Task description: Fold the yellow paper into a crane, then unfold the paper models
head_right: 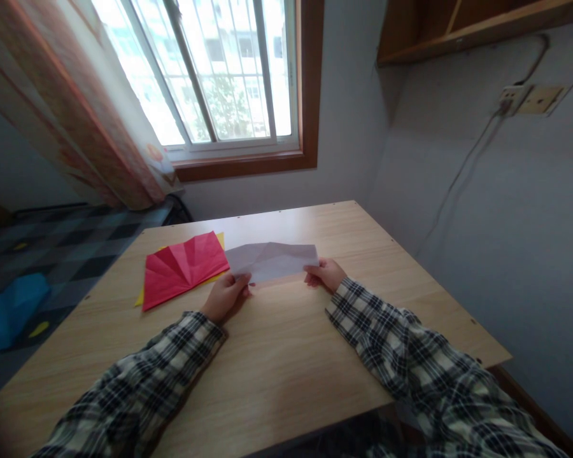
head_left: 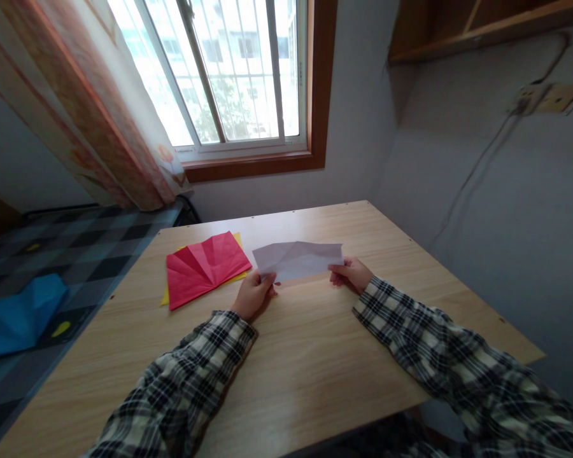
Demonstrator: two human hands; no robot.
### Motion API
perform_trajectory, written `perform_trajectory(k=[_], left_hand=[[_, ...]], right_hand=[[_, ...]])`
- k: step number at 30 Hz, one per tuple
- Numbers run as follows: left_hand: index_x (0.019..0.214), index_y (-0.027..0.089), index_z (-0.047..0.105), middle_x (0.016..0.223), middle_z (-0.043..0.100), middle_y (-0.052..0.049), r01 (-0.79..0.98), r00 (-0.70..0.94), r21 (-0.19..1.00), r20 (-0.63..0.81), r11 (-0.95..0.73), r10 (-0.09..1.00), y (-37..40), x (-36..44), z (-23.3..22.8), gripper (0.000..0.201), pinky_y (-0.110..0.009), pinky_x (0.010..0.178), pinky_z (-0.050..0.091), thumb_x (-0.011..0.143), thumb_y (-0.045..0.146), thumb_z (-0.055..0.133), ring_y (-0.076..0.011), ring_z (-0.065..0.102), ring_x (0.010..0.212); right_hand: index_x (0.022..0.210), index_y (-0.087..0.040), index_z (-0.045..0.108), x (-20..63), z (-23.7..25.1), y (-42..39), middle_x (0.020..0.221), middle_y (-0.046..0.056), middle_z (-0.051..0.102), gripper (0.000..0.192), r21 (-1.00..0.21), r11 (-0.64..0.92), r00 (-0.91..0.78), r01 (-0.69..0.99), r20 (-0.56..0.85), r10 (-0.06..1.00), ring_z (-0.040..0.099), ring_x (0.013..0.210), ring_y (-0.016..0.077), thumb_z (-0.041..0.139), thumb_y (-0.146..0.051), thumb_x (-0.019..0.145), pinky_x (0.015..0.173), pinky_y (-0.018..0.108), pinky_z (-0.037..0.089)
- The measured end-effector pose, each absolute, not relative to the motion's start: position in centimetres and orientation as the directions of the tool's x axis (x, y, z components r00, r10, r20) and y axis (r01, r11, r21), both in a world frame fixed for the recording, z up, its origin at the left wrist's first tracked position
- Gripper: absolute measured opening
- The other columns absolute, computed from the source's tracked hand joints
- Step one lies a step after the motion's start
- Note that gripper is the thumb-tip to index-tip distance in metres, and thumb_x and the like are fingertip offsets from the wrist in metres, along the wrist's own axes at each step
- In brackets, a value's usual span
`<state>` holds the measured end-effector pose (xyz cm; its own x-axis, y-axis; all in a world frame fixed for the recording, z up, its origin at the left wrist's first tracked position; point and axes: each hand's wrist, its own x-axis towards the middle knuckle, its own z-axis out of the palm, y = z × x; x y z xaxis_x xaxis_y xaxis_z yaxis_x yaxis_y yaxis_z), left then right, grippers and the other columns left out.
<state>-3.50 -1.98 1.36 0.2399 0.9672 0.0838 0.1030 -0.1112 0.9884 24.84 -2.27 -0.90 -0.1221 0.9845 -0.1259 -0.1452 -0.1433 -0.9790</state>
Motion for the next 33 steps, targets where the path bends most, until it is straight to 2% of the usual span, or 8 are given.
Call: perform_trajectory(k=[5,9,11,19,26,29,33], left_hand=[[0.066,0.017,0.059,0.052,0.052,0.002,0.076,0.231,0.995,0.042,-0.062,0.972,-1.9,-3.5,1.4,0.042,-0.025,0.051,0.046,0.072,0.056,0.073,-0.0117,0.051,0.049],[0.065,0.018,0.057,0.056,0.052,0.002,0.093,0.274,0.994,0.036,-0.064,0.961,-1.7,-3.6,1.4,0.039,-0.024,0.049,0.045,0.072,0.053,0.073,-0.0110,0.050,0.049],[0.064,0.018,0.057,0.055,0.052,0.002,0.114,0.313,0.991,0.035,-0.075,0.949,-1.7,-3.7,1.5,0.039,-0.024,0.049,0.044,0.072,0.053,0.072,-0.0115,0.050,0.049],[0.059,0.019,0.058,0.051,0.056,-0.001,0.209,0.396,0.969,0.040,-0.133,0.917,-1.7,-3.8,2.0,0.039,-0.025,0.049,0.041,0.073,0.053,0.070,-0.0130,0.050,0.048],[0.058,0.018,0.060,0.052,0.057,-0.001,0.225,0.394,0.965,0.035,-0.133,0.918,-1.8,-3.8,1.8,0.040,-0.025,0.049,0.038,0.074,0.054,0.068,-0.0135,0.050,0.049],[0.066,0.017,0.067,0.059,0.064,-0.003,0.239,0.385,0.963,0.021,-0.122,0.923,-1.9,-3.9,2.0,0.038,-0.026,0.053,0.042,0.071,0.054,0.072,-0.0157,0.054,0.054],[0.089,0.016,0.074,0.087,0.076,-0.007,0.144,0.361,0.986,0.031,-0.089,0.932,-2.1,-3.9,2.3,0.040,-0.031,0.067,0.051,0.068,0.050,0.078,-0.0229,0.065,0.076]], right_hand=[[0.066,-0.013,0.065,25.1,-1.4,-2.2,0.060,0.005,0.068,0.048,-0.980,-0.142,-0.157,-0.142,-0.119,0.980,0.058,0.047,0.0096,0.085,-0.056,0.057,0.045,0.020,0.049],[0.088,-0.015,0.071,25.0,-1.8,-2.1,0.072,0.004,0.070,0.047,-0.982,-0.106,-0.144,-0.153,-0.084,0.986,0.062,0.058,0.0117,0.083,-0.053,0.063,0.045,0.019,0.049],[0.093,-0.017,0.071,25.0,-1.9,-2.1,0.075,0.003,0.070,0.046,-0.981,-0.088,-0.141,-0.171,-0.064,0.988,0.061,0.060,0.0120,0.082,-0.052,0.065,0.045,0.019,0.048],[0.084,-0.016,0.067,25.0,-1.7,-2.2,0.061,0.001,0.064,0.044,-0.978,-0.088,-0.026,-0.187,-0.084,0.996,0.052,0.050,0.0118,0.081,-0.054,0.065,0.038,0.022,0.037],[0.081,-0.015,0.066,25.0,-1.3,-2.1,0.056,0.001,0.062,0.042,-0.972,-0.111,0.000,-0.206,-0.114,0.994,0.050,0.045,0.0110,0.080,-0.052,0.066,0.036,0.022,0.034],[0.083,-0.014,0.067,25.2,-1.5,-2.1,0.056,0.001,0.062,0.043,-0.973,-0.115,-0.005,-0.201,-0.117,0.993,0.047,0.042,0.0099,0.080,-0.052,0.067,0.035,0.022,0.031],[0.084,-0.014,0.069,25.5,-1.9,-2.0,0.061,0.003,0.066,0.043,-0.978,-0.121,-0.051,-0.168,-0.114,0.992,0.048,0.043,0.0098,0.080,-0.052,0.067,0.034,0.021,0.031]])
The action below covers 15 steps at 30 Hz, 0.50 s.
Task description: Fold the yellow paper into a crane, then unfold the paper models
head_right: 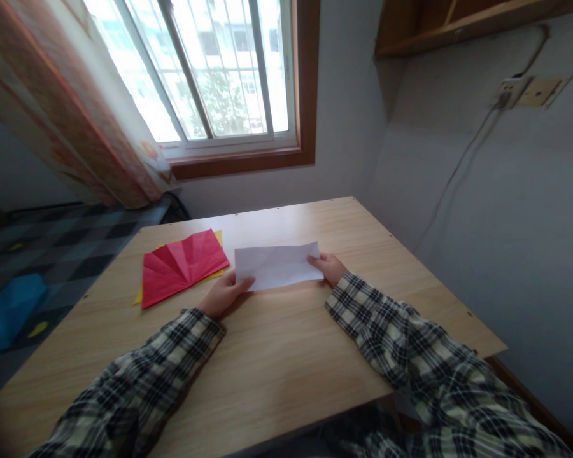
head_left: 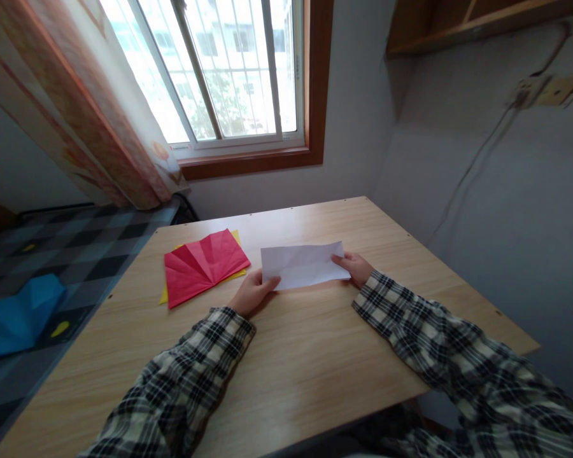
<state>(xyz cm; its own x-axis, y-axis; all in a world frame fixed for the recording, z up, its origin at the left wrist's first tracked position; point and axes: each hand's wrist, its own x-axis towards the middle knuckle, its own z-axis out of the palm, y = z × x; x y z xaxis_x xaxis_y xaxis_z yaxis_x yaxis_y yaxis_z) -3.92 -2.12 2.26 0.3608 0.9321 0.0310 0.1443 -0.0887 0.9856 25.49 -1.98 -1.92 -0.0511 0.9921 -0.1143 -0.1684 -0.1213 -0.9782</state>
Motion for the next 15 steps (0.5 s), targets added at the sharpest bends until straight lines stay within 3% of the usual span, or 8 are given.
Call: perform_trajectory(k=[7,15], left_hand=[[0.099,0.013,0.072,0.100,0.075,-0.011,-0.039,0.343,0.997,-0.055,0.072,0.938,-2.41,-3.78,2.63,0.045,-0.036,0.080,0.054,0.065,0.042,0.083,-0.0255,0.068,0.087],[0.101,0.011,0.071,0.093,0.076,-0.012,-0.175,0.348,0.971,-0.095,0.164,0.933,-1.79,-3.74,1.73,0.050,-0.035,0.075,0.055,0.064,0.041,0.086,-0.0249,0.070,0.082]], right_hand=[[0.086,-0.014,0.073,25.50,-1.61,-2.16,0.080,0.009,0.075,0.037,-0.973,-0.124,-0.111,-0.196,-0.103,0.988,0.066,0.066,0.0175,0.082,-0.045,0.068,0.055,0.025,0.052],[0.084,-0.014,0.072,25.62,-1.55,-2.32,0.074,0.008,0.074,0.036,-0.973,-0.153,-0.114,-0.172,-0.135,0.984,0.061,0.056,0.0149,0.082,-0.045,0.069,0.048,0.025,0.047]])
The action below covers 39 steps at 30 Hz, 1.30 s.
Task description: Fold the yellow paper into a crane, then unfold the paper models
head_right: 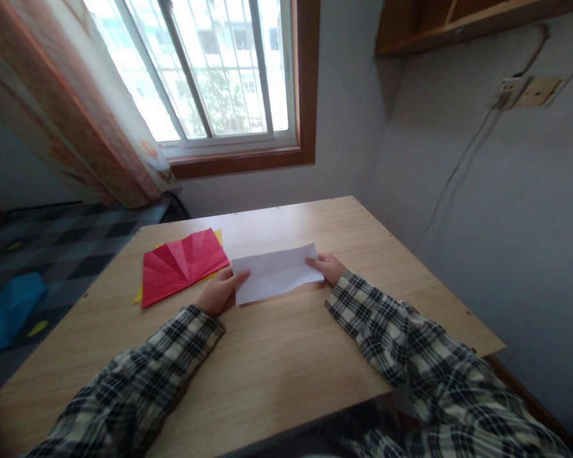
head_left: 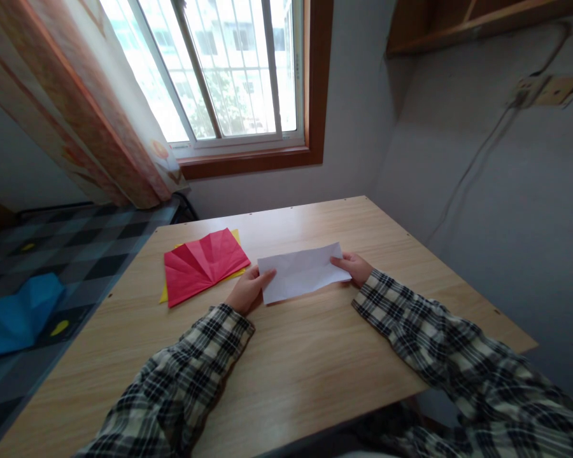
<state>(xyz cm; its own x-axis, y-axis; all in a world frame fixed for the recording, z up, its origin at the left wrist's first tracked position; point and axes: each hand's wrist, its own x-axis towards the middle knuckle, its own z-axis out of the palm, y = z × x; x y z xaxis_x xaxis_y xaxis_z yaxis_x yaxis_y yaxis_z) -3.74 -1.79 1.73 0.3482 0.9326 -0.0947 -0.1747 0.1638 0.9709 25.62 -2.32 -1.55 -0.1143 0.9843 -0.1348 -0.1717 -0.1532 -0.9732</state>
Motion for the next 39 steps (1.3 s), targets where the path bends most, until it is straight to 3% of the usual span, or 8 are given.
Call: perform_trajectory(k=[6,20,27,32,39], left_hand=[[0.099,0.011,0.071,0.087,0.076,-0.009,-0.172,0.321,0.975,-0.076,0.138,0.944,-1.7,-3.7,1.3,0.049,-0.033,0.072,0.055,0.065,0.043,0.085,-0.0232,0.070,0.078],[0.105,0.011,0.069,0.096,0.076,-0.011,-0.185,0.297,0.976,-0.053,0.112,0.953,-1.8,-3.7,1.2,0.051,-0.037,0.077,0.056,0.067,0.043,0.084,-0.0264,0.071,0.085],[0.103,0.009,0.070,0.103,0.075,-0.015,-0.052,0.250,0.997,-0.042,0.057,0.967,-2.0,-3.5,1.3,0.056,-0.038,0.074,0.056,0.061,0.041,0.088,-0.0264,0.070,0.084],[0.101,0.010,0.071,0.102,0.075,-0.014,-0.012,0.166,1.000,-0.013,0.015,0.986,-1.8,-3.4,1.2,0.055,-0.041,0.078,0.055,0.059,0.042,0.087,-0.0283,0.070,0.086],[0.105,0.011,0.068,0.106,0.074,-0.013,0.099,0.020,0.990,0.097,-0.099,0.995,-1.3,-3.7,0.2,0.049,-0.039,0.083,0.054,0.067,0.040,0.078,-0.0276,0.069,0.092]], right_hand=[[0.085,-0.013,0.070,25.6,-1.9,-2.1,0.059,0.002,0.065,0.043,-0.980,-0.156,-0.128,-0.123,-0.140,0.982,0.049,0.043,0.0106,0.078,-0.052,0.071,0.035,0.023,0.035],[0.084,-0.013,0.071,25.4,-2.5,-1.8,0.074,0.007,0.073,0.052,-0.990,-0.086,-0.073,-0.110,-0.078,0.994,0.062,0.060,0.0158,0.073,-0.063,0.071,0.055,0.027,0.046],[0.078,-0.012,0.070,25.1,-2.0,-2.2,0.065,0.004,0.069,0.057,-0.994,-0.065,-0.051,-0.082,-0.061,0.997,0.055,0.053,0.0132,0.075,-0.067,0.063,0.049,0.025,0.040],[0.071,-0.015,0.065,23.9,-1.2,-3.1,0.055,0.001,0.061,0.054,-0.999,-0.014,-0.028,-0.039,-0.013,1.000,0.049,0.047,0.0122,0.068,-0.069,0.070,0.044,0.025,0.034],[0.073,-0.015,0.067,22.6,-1.7,-3.4,0.062,0.002,0.064,0.057,-0.995,0.071,0.027,0.063,0.073,0.997,0.053,0.054,0.0151,0.062,-0.071,0.071,0.051,0.027,0.039]])
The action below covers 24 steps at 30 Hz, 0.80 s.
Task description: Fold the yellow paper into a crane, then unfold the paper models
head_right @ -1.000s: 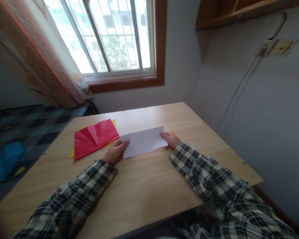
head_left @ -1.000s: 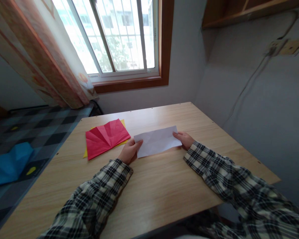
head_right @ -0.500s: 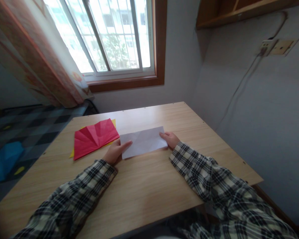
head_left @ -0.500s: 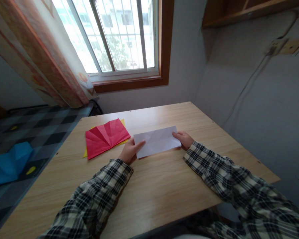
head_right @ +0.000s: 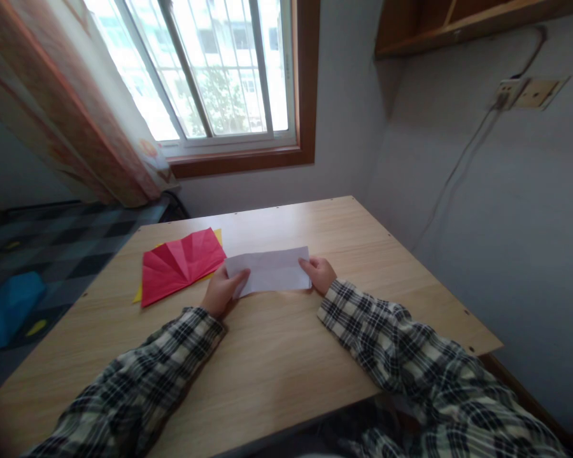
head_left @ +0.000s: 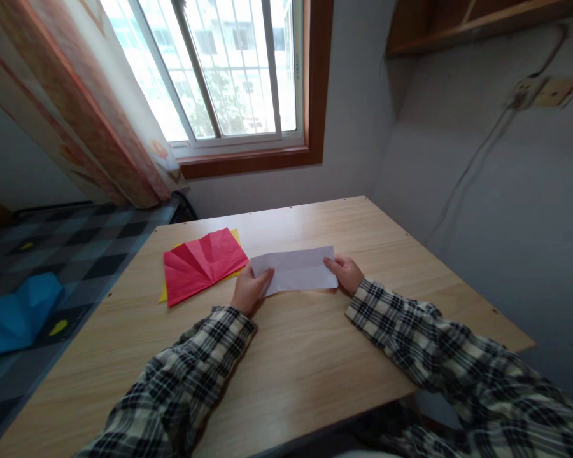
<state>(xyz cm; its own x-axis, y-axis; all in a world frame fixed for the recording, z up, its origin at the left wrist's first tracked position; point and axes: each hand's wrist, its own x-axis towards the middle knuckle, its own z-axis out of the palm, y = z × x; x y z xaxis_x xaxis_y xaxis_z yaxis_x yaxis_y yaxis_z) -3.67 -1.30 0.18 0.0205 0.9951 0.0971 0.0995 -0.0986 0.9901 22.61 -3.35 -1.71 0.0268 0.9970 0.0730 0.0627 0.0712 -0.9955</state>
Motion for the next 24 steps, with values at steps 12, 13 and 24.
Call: perform_trajectory(k=[12,13,24], left_hand=[[0.096,0.019,0.062,0.079,0.062,0.000,0.454,-0.020,0.826,0.384,-0.334,0.923,-2.2,-3.6,1.0,0.026,-0.028,0.064,0.045,0.079,0.038,0.062,-0.0170,0.056,0.069],[0.097,0.019,0.061,0.080,0.061,0.000,0.463,-0.015,0.815,0.400,-0.348,0.917,-2.3,-3.6,1.1,0.026,-0.028,0.065,0.045,0.079,0.038,0.062,-0.0173,0.056,0.070],[0.103,0.022,0.063,0.092,0.067,-0.004,0.615,0.004,0.708,0.437,-0.346,0.900,-3.3,-3.2,1.9,0.027,-0.031,0.069,0.043,0.082,0.040,0.062,-0.0225,0.061,0.079]], right_hand=[[0.069,-0.018,0.063,21.3,-1.8,-4.4,0.064,0.003,0.062,0.055,-0.982,0.137,0.079,0.129,0.148,0.986,0.052,0.060,0.0164,0.052,-0.070,0.079,0.055,0.027,0.041],[0.069,-0.018,0.063,21.2,-1.7,-4.5,0.065,0.003,0.062,0.054,-0.981,0.142,0.082,0.131,0.153,0.985,0.052,0.060,0.0165,0.052,-0.070,0.079,0.056,0.028,0.042],[0.084,-0.017,0.072,20.2,-1.4,-5.5,0.078,0.005,0.069,0.050,-0.971,0.217,-0.057,0.098,0.213,0.975,0.060,0.073,0.0208,0.054,-0.064,0.083,0.068,0.031,0.047]])
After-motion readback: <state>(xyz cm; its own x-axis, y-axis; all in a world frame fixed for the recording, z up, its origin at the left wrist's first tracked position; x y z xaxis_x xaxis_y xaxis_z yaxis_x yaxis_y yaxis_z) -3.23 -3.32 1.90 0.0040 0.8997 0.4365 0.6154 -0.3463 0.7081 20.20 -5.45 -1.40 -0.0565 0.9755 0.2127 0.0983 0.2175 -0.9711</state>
